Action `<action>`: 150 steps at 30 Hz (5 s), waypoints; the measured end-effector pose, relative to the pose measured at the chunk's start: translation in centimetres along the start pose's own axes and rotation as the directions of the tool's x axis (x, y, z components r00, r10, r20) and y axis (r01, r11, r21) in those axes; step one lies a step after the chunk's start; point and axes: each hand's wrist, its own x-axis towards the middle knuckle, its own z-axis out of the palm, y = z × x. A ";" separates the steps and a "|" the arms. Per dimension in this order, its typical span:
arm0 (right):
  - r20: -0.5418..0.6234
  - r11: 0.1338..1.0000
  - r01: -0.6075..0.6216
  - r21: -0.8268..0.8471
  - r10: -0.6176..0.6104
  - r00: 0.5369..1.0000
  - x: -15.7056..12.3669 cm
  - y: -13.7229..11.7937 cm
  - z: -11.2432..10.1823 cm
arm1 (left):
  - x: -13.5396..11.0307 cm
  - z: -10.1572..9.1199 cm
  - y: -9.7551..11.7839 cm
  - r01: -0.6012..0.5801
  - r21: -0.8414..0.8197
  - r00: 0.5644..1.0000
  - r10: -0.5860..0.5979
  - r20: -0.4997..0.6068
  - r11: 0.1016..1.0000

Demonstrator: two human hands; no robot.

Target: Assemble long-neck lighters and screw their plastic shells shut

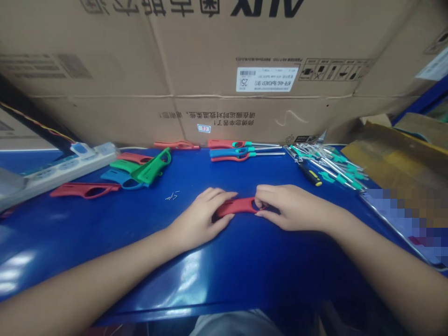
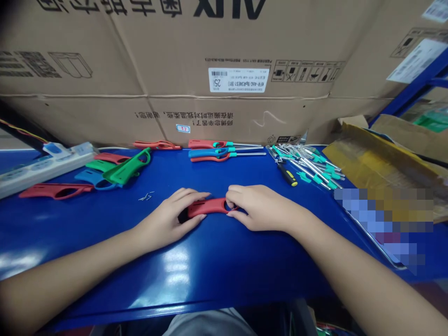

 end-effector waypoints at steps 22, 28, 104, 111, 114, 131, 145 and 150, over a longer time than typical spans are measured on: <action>-0.281 0.999 0.020 0.037 -0.009 0.960 -0.7 1.3 -0.9 | 0.0 0.4 -0.7 0.050 -0.053 0.997 -0.053 -0.049 0.997; 0.023 0.972 0.050 0.230 -0.057 0.998 -0.1 0.6 0.0 | 0.1 0.6 -0.9 0.092 -0.100 0.989 -0.102 -0.108 0.991; -0.279 0.996 0.073 -0.047 -0.083 0.957 0.2 2.3 0.3 | 0.3 -1.4 0.3 -0.039 0.130 0.999 0.038 0.013 0.991; -0.668 0.745 -0.667 0.028 0.510 0.542 -3.2 8.9 -4.1 | 0.1 -1.3 0.2 -0.094 0.131 0.996 0.094 0.013 0.987; -0.601 0.578 -0.808 0.113 0.687 0.408 -4.4 10.9 -5.0 | 0.1 -1.2 0.3 -0.121 0.135 0.993 0.119 0.025 0.983; -0.376 0.464 -0.886 0.013 0.823 0.426 -3.7 14.3 -2.6 | 0.1 -1.2 0.3 -0.132 0.204 0.991 0.123 0.058 0.970; -0.491 0.414 -0.906 0.084 0.808 0.324 -4.4 13.0 -3.8 | 0.2 -1.2 0.4 -0.124 0.186 0.992 0.115 0.056 0.975; -0.317 0.420 -0.907 0.018 0.863 0.393 -4.6 14.7 -3.0 | 0.1 -1.2 0.4 -0.123 0.189 0.992 0.114 0.057 0.974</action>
